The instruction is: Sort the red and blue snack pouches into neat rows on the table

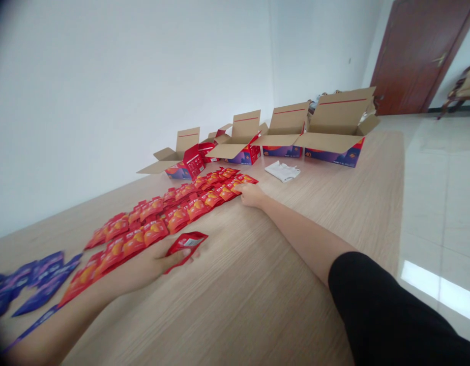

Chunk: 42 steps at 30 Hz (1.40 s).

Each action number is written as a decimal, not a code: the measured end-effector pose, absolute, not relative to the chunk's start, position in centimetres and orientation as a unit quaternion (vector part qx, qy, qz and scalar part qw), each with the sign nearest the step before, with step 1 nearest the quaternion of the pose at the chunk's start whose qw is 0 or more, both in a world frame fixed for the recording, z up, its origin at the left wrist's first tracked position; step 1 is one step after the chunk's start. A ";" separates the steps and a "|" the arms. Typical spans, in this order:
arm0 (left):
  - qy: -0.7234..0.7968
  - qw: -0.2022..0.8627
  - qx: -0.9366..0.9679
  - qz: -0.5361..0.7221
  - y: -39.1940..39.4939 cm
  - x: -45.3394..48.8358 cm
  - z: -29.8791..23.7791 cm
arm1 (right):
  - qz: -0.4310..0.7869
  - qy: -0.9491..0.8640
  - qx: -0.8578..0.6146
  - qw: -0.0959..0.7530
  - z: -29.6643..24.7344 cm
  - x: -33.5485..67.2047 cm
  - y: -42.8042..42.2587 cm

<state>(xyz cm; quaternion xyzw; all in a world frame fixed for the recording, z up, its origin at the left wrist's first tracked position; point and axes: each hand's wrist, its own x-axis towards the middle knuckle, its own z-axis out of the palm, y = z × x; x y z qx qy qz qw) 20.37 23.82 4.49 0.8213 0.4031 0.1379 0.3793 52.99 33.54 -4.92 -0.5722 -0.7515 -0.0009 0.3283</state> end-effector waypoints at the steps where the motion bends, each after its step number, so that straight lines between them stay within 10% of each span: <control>1: 0.398 0.371 0.827 0.138 24.3 20.8 4.4 | -0.003 -0.743 -0.576 0.340 -3.9 52.5 33.0; 8: 0.388 0.396 0.815 0.171 27.5 25.0 4.9 | 0.234 -0.812 -0.364 0.392 4.8 47.6 25.4; 18: 0.296 0.313 0.886 0.174 27.0 28.0 3.8 | 0.207 -0.801 -0.412 0.381 4.2 48.5 21.1; 26: 0.424 0.336 0.788 0.293 26.7 22.7 5.0 | -0.074 -0.684 -0.549 0.474 2.0 53.3 25.1; 42: 0.513 0.134 0.838 0.132 17.6 2.3 4.7 | -0.112 -0.702 -0.662 0.238 -4.5 57.0 33.9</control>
